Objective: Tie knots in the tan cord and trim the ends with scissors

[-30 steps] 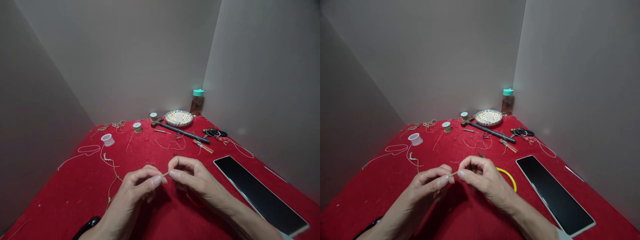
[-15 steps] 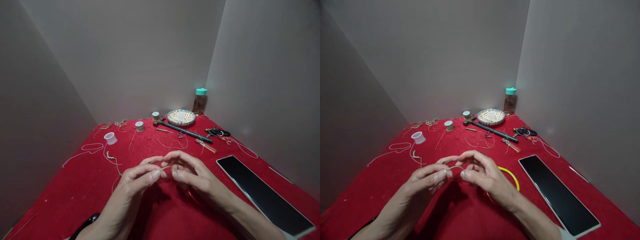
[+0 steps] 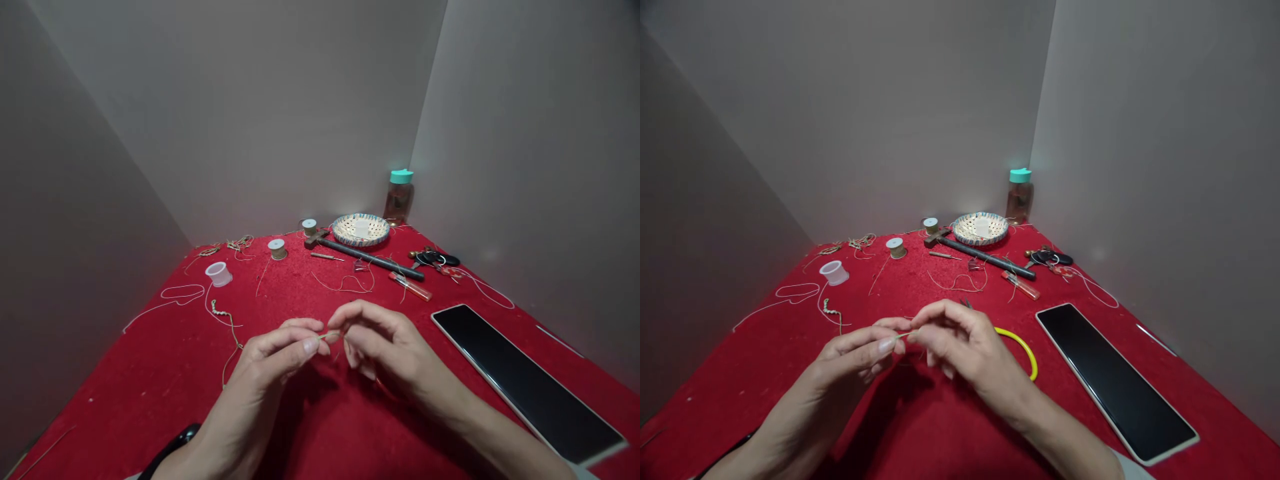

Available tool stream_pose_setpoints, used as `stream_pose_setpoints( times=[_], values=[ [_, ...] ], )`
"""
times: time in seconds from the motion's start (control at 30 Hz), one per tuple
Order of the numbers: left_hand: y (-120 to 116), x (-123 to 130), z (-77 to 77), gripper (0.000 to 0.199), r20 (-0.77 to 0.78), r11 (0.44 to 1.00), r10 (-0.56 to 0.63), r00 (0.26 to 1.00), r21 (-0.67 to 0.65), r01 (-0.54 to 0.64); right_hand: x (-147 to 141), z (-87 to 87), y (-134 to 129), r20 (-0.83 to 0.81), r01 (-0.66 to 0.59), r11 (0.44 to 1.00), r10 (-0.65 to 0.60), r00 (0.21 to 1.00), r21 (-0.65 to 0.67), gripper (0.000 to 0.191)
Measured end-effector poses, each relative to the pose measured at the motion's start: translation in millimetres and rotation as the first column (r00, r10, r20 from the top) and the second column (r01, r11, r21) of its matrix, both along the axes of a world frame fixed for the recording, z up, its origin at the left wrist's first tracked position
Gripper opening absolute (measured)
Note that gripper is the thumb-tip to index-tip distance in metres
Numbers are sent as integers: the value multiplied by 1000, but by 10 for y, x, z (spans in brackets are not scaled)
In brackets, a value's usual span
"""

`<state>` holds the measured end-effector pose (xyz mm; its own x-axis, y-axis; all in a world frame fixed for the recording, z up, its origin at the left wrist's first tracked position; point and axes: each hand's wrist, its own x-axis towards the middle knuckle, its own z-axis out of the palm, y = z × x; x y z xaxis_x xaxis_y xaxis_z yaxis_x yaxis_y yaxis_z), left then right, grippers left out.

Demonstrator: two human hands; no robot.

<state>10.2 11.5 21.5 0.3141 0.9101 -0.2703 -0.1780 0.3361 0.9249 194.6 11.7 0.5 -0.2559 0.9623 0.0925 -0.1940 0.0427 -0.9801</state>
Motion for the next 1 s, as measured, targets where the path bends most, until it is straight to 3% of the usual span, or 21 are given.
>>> stream_pose_setpoints(
  times=[0.1,0.33,0.67,0.9,1.0],
  values=[
    [9,17,4,12,-4,1000,-13,1000,7,13,-24,38,-14,39,22,1000,-22,999,-4,11],
    [-1,17,9,11,41,996,-91,995,-3,91,-3,-1,-5,18,49,999,-48,999,-8,21],
    [-12,10,-23,9,58,993,-103,993,-56,106,-27,-56,-5,-51,66,996,-68,996,-55,24],
    [0,-1,40,15,79,994,-59,995,-86,66,-16,-104,26,-89,85,994,-91,992,-63,17],
    [9,0,75,20,73,997,-34,997,-73,39,14,-119,21,-83,-19,996,12,997,-84,25]
  ],
)
